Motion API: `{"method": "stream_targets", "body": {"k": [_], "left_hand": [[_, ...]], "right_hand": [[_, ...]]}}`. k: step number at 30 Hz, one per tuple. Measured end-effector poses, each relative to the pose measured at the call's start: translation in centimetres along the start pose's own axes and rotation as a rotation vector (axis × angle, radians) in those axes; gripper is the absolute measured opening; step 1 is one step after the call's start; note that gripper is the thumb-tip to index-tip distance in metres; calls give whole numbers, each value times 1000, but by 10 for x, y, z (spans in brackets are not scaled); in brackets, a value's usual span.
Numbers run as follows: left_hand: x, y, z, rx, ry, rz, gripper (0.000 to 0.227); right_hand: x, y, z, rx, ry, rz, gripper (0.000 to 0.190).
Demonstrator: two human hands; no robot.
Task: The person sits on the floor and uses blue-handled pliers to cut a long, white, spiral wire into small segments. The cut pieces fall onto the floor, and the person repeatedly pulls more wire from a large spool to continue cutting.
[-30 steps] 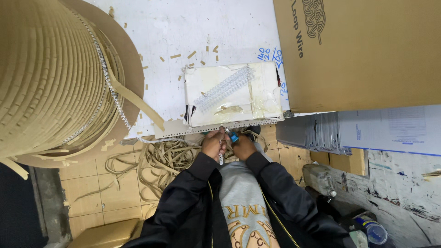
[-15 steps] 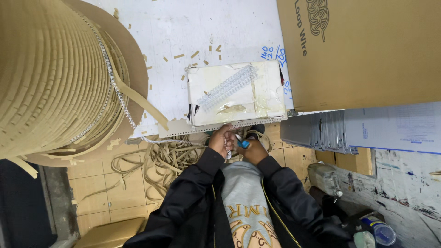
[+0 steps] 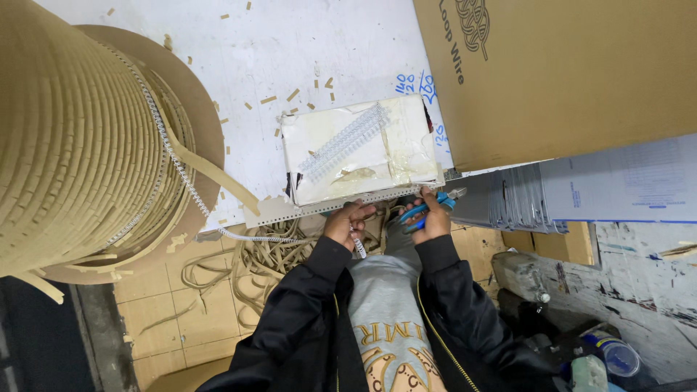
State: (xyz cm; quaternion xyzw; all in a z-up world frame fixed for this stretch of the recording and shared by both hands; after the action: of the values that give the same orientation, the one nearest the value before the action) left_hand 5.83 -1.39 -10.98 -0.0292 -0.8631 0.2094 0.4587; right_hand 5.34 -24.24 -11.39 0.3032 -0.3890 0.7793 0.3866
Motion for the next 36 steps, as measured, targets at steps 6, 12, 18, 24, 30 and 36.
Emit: {"method": "stream_targets", "body": {"k": [6,12,18,24,30,36], "left_hand": [[-15,5,17,85,18,2,17],[-12,9,11,21,28,-53,22],[46,-6,-8,-62,-47,-30,24],[157,-14,-115,-127,-687,-273,20],[158,-11,-156,-73,-631,-367,39],[161,-8,-148,46,-644,-341,38]], "right_hand": [[-11,0,-6,-98,-33,36,27],[-17,8,-3,6,-12,11,23],[31,-1,35,172,120,97,17],[140,-110,85,156,184,322,18],[155,-179,65,225,20,460,34],[156,-203,38,237,-47,587,47]]}}
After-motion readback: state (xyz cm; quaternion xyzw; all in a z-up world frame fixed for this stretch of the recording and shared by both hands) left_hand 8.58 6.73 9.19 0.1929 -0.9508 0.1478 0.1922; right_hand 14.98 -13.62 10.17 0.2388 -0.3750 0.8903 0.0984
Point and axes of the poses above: each hand's wrist, its own x-axis away from the middle knuckle, its own y-axis out of the back of the hand, z = x × y, the point moved 10 cm from there along -x, towards the middle knuckle, and after that the axes turned 12 degrees about -x, right-handed, at the moved point
